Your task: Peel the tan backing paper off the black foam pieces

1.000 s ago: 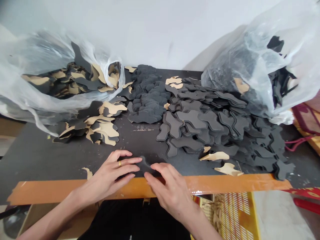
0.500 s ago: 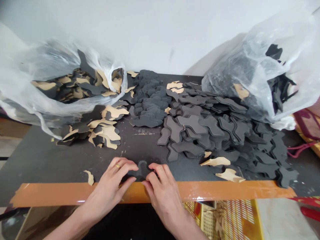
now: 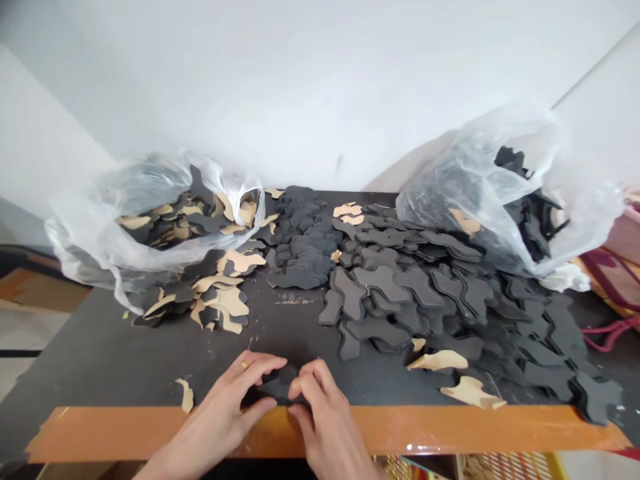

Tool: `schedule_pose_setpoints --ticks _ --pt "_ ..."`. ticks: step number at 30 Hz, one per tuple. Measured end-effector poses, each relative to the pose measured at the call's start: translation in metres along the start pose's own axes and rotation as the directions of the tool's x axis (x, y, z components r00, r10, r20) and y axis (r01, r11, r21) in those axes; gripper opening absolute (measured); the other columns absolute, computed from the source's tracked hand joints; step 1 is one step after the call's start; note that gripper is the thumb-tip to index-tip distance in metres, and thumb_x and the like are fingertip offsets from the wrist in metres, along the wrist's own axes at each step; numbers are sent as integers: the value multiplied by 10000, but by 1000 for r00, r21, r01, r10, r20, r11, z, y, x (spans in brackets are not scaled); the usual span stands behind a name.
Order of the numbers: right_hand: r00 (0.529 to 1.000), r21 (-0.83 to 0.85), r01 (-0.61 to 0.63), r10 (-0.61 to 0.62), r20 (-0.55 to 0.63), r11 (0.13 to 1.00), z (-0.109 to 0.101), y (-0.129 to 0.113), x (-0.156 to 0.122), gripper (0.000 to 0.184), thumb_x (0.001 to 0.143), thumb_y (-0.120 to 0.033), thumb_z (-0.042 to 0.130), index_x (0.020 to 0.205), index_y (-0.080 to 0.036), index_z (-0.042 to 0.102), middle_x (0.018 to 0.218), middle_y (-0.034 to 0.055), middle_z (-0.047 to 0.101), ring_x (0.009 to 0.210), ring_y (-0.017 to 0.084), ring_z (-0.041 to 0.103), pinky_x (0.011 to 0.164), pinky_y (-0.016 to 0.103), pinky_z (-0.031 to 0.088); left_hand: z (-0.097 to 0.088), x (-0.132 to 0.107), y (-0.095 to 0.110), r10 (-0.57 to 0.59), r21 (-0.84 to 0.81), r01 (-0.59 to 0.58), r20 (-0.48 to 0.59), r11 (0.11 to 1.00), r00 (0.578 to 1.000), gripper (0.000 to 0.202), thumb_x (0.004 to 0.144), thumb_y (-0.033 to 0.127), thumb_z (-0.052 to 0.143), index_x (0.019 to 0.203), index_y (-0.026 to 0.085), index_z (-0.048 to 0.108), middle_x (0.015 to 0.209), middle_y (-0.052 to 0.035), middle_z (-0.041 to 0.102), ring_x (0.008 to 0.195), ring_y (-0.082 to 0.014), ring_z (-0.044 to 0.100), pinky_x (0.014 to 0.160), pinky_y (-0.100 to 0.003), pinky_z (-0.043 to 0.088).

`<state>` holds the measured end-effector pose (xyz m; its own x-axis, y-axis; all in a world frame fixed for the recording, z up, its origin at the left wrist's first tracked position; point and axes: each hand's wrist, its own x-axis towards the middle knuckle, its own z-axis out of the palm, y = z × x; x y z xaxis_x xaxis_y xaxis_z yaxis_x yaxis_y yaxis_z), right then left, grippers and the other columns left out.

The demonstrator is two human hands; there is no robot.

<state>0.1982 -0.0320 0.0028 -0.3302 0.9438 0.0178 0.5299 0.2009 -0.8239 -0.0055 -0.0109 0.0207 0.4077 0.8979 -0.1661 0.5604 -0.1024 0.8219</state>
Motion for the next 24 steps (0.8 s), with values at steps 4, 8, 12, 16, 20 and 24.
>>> schedule_pose_setpoints --ticks 4,8,12,16,20,24 --pt "978 46 201 -197 -73 979 -1 4 3 229 918 -36 415 839 -229 508 978 14 499 831 113 574 735 203 475 -10 5 2 -23 42 21 48 999 999 379 826 85 636 1130 310 641 990 6 648 976 -196 604 900 -305 468" --pt "962 51 244 -235 -137 969 -18 -1 11 252 944 -75 441 827 -235 596 1009 20 539 852 114 596 721 196 479 -15 10 7 -8 -55 14 103 998 995 245 836 125 659 1007 297 691 936 40 687 883 -158 628 826 -247 473" --pt "942 -109 169 -193 -274 980 -62 -2 28 193 960 -163 515 870 -261 655 996 30 590 894 161 610 766 259 498 -30 25 9 96 -146 -93 15 985 995 405 928 148 534 1292 320 577 1106 0 709 962 -156 655 911 -280 508" --pt "772 -555 -19 -341 -537 831 -97 7 60 216 905 -297 628 1101 -210 645 1274 146 525 1227 352 450 1012 520 398 -70 61 2 285 293 -229 -166 928 944 299 945 195 520 1220 254 621 1278 -67 642 1197 -228 563 1071 -426 423" --pt "888 -666 68 -350 -300 743 -77 7 101 174 913 -220 613 1085 -192 595 1119 112 597 1057 263 563 916 409 497 -112 106 -14 269 574 -105 -209 812 940 351 870 122 575 1207 200 628 1328 -95 611 1312 -277 459 1112 -481 353" --pt "948 -744 51 -266 -173 666 -41 0 138 229 857 -185 682 1057 -171 571 1024 105 610 967 272 586 767 368 516 -132 131 -23 166 600 -4 -216 800 962 297 772 129 680 1061 191 708 1162 -133 704 1173 -352 573 995 -470 443"
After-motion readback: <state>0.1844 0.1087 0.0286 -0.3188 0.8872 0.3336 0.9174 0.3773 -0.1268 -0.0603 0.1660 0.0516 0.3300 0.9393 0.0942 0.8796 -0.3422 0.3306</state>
